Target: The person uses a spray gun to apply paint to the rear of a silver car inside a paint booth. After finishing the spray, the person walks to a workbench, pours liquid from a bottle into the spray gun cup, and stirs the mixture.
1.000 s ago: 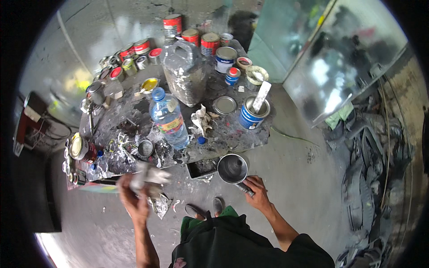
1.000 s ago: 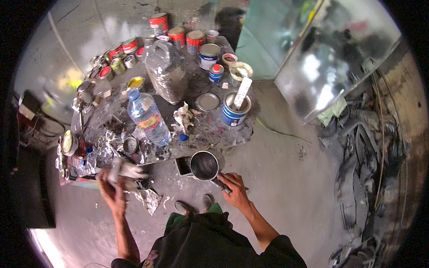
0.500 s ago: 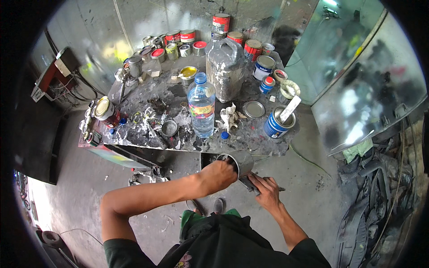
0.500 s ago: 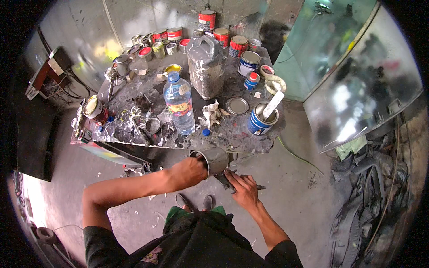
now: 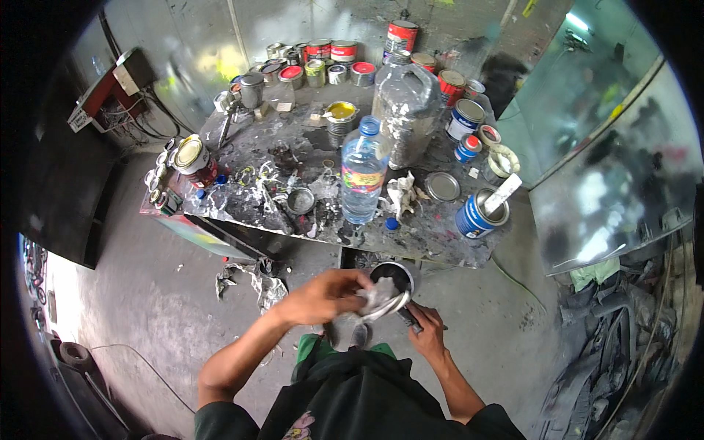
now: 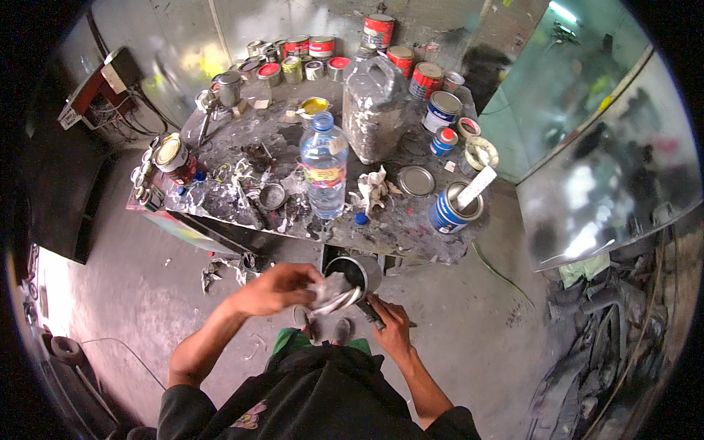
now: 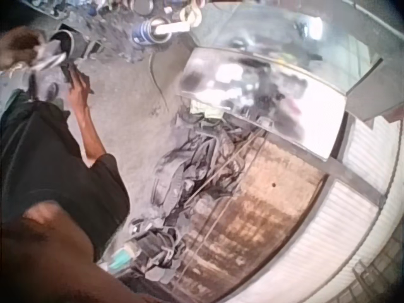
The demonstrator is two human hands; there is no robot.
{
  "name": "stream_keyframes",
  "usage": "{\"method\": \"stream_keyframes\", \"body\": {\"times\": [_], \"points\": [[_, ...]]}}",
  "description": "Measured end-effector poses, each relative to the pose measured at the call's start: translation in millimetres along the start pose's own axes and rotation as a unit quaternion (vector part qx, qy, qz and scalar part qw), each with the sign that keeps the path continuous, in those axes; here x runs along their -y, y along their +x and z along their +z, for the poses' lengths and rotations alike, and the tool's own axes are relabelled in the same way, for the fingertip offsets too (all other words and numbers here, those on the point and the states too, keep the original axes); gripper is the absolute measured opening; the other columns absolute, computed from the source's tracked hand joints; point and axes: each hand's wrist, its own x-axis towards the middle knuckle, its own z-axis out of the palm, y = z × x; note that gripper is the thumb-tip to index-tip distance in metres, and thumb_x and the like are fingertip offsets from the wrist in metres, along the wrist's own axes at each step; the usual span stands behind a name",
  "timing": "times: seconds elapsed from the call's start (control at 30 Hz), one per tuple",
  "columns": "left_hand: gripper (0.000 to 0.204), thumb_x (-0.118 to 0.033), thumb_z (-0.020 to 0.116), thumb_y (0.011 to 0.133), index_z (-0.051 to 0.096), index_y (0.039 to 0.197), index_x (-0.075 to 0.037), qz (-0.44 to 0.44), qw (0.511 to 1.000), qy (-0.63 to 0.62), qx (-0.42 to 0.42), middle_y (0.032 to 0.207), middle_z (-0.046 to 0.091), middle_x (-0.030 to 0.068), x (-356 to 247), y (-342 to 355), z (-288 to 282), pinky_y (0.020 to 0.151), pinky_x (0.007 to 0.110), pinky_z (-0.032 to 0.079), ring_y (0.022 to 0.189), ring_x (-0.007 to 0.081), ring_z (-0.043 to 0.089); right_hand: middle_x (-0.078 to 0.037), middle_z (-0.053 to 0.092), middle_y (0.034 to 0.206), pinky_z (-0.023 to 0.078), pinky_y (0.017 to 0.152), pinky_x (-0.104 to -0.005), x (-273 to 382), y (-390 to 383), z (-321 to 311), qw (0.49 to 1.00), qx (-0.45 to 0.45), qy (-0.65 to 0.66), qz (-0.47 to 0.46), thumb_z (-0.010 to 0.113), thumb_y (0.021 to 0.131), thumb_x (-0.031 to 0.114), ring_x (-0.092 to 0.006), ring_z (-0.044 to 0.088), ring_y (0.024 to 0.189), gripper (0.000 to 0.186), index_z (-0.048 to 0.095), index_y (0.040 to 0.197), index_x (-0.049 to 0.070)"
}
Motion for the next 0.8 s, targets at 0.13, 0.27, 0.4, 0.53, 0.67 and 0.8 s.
{"method": "stream_keyframes", "body": {"times": [0.13,0.27,0.4,0.53,0.67,0.8], "points": [[0.018,-0.005,0.058,0.085,0.059,0.103,-0.002,0.060,0.981,-0.023,-0.185,0.090,0.060,-0.0006,-4.1,-58.3,-94.8,0.076,0.024,0.045,0.083,0.0084,0.056,-0.016,0.064,0.115,0.047,0.089,-0.0407,8.4,1.5,21.7,0.995,-0.018,0.055,0.082,0.066,0.070,-0.004,-0.0321,0.061,0.102,0.052,0.061,0.121,0.006],[0.021,-0.015,0.056,0.089,0.060,0.105,-0.002,0.077,0.909,0.028,-0.409,0.088,0.062,0.0020,18.0,-69.2,-227.7,0.067,0.024,0.045,0.077,0.0100,0.057,-0.017,0.065,0.112,0.048,0.088,-0.0386,36.3,15.8,33.6,0.983,-0.062,0.089,0.149,0.067,0.079,0.000,-0.0320,0.063,0.100,0.040,0.063,0.118,0.004],[0.051,-0.028,0.065,0.085,0.052,0.125,0.001,-0.039,0.745,0.408,-0.525,0.115,0.061,0.0245,62.8,-51.3,-318.4,0.092,0.042,0.045,0.108,0.0357,0.059,-0.018,0.065,0.111,0.049,0.086,-0.0378,54.0,31.6,56.0,0.972,-0.107,0.129,0.166,0.069,0.079,0.003,-0.0320,0.064,0.100,0.037,0.063,0.116,0.003],[0.087,-0.024,0.077,0.075,0.028,0.144,-0.004,0.134,0.711,0.489,-0.488,0.147,0.029,0.0257,29.4,13.1,-241.5,0.109,0.045,0.029,0.134,0.0372,0.033,-0.018,0.065,0.108,0.050,0.085,-0.0387,65.3,32.8,61.1,0.972,-0.135,0.090,0.172,0.072,0.076,0.004,-0.0335,0.063,0.099,0.037,0.064,0.113,0.003],[0.117,-0.021,0.090,0.057,0.017,0.148,-0.008,0.276,0.857,0.341,-0.270,0.147,0.030,0.0245,-7.4,98.9,-160.5,0.112,0.044,0.026,0.138,0.0329,0.029,-0.020,0.065,0.106,0.051,0.085,-0.0402,76.4,27.2,57.2,0.970,-0.161,0.056,0.176,0.072,0.074,0.003,-0.0361,0.063,0.098,0.038,0.064,0.111,0.001],[0.126,-0.025,0.093,0.051,0.013,0.147,-0.010,0.310,0.892,0.250,-0.216,0.136,0.043,0.0241,14.4,159.5,-139.6,0.108,0.044,0.033,0.128,0.0346,0.042,-0.022,0.064,0.106,0.051,0.085,-0.0411,81.7,15.7,55.8,0.971,-0.181,0.034,0.151,0.069,0.071,0.000,-0.0379,0.062,0.099,0.041,0.062,0.112,-0.001]]}}
